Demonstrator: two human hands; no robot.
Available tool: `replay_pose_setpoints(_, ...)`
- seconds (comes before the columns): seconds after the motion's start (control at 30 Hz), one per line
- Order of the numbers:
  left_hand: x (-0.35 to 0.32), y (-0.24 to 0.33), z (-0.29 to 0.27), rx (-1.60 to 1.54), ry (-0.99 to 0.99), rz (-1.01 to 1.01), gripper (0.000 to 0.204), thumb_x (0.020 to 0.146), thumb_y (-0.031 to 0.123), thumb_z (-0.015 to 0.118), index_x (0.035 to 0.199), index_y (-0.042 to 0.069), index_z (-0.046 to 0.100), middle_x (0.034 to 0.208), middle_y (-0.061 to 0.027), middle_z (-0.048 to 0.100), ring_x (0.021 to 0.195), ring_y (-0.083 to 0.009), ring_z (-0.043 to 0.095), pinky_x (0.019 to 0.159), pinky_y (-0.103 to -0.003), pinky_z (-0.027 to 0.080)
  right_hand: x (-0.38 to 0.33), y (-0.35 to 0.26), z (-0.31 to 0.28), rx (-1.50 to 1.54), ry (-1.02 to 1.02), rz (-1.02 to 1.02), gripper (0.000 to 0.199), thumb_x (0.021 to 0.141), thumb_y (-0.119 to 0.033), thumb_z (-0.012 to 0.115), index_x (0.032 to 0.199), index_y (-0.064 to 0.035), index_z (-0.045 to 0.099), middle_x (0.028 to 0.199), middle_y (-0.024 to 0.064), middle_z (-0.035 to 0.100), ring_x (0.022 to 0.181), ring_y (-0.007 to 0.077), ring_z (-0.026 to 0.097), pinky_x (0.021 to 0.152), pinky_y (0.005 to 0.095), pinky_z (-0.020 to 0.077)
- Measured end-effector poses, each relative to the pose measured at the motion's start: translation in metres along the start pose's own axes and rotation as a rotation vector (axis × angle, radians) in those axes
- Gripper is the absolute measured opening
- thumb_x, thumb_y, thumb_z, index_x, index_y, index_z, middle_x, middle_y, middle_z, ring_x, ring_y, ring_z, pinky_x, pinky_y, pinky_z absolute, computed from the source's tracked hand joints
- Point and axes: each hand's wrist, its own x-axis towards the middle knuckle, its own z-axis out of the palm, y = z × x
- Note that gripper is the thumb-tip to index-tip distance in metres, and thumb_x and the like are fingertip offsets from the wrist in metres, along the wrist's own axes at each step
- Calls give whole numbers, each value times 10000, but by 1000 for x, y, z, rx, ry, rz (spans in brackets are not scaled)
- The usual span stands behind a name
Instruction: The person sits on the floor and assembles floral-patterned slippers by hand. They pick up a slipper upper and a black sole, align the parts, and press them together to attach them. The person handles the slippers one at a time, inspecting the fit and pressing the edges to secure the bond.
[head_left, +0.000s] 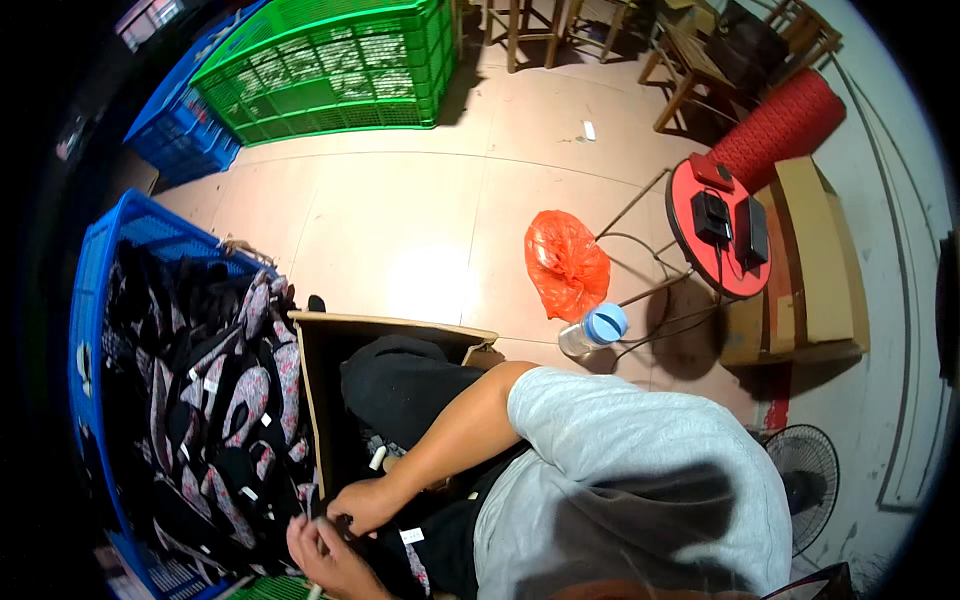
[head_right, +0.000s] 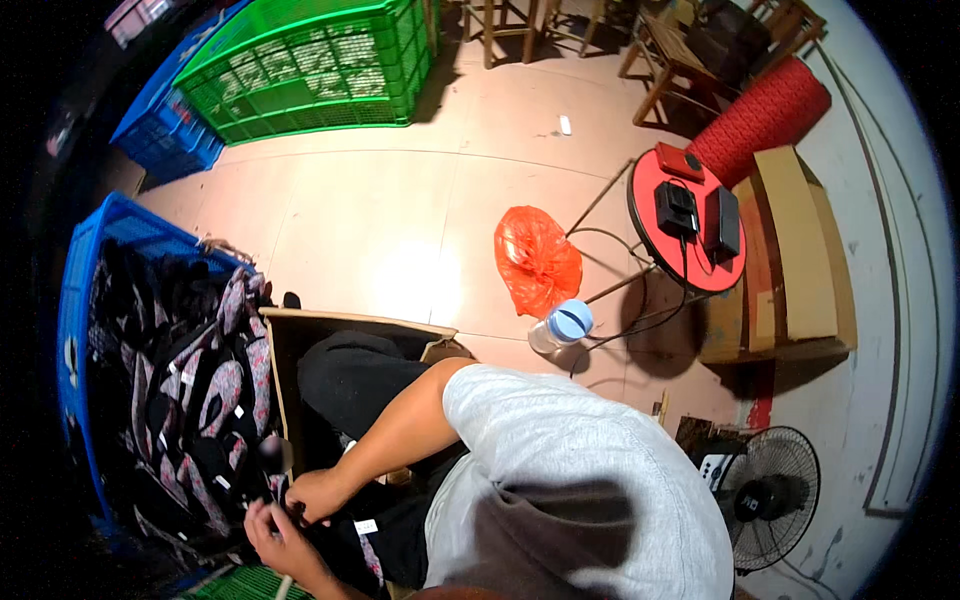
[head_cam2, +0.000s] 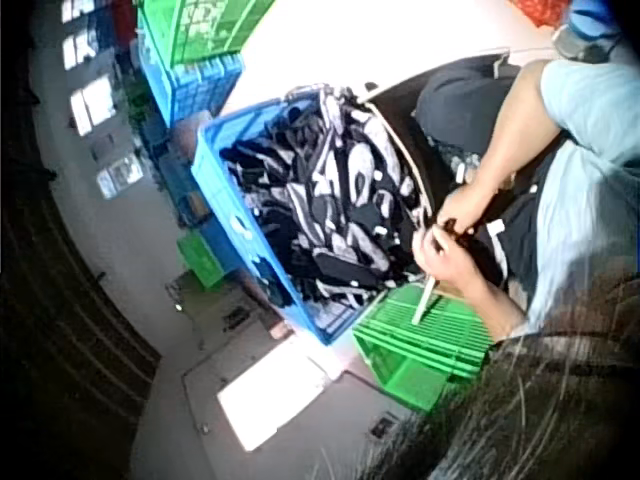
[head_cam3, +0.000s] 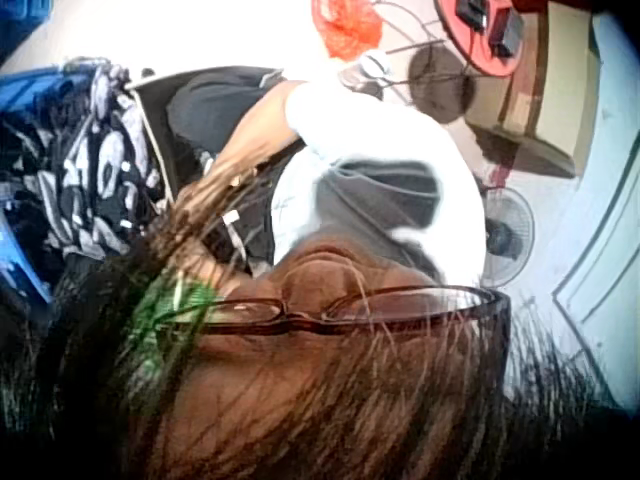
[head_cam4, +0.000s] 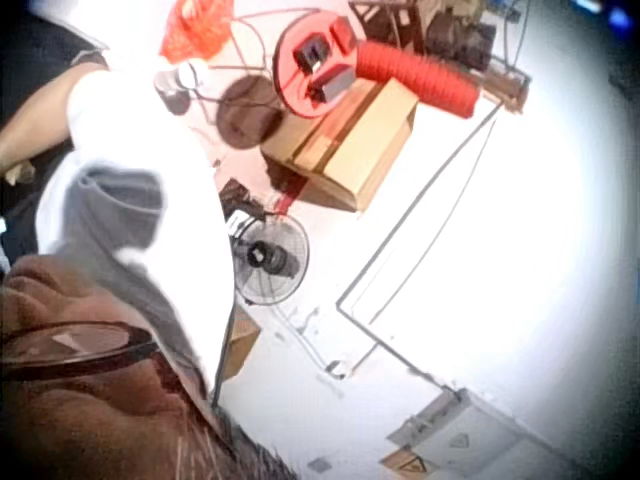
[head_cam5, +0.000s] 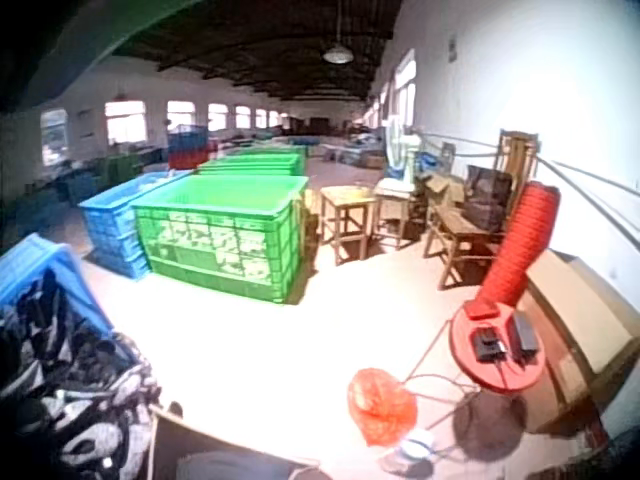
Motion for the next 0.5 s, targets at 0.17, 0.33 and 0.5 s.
replay_pose_setpoints(0.17, -12, -27, -17, -96, -74, -214, 355, 887, 87, 625, 1221, -28, 592, 1135, -170, 638, 1051, -299, 598, 955, -395, 454, 9, 9, 9, 21, 19, 83, 327, 856, -193, 675, 1108, 9, 622, 683, 66, 701, 604, 160, 695, 622, 318, 535)
replay_pose_setpoints(0.33, -34, -32, -34, -139, -207, -393, 367, 906, 130, 632, 1239, -17, 580, 1089, -157, 636, 1006, -289, 594, 911, -381, 465, 14, 13, 13, 27, 40, 100, 295, 841, -202, 675, 1056, -2, 647, 654, 47, 704, 612, 149, 699, 625, 314, 532)
replay_pose_setpoints(0.5, -59, -35, -43, -172, -406, -522, 383, 926, 173, 640, 1257, -6, 568, 1044, -145, 633, 960, -278, 591, 868, -367, 476, 21, 22, 16, -8, -14, 79, 270, 828, -196, 659, 1026, -13, 674, 665, 47, 711, 627, 146, 707, 627, 316, 542)
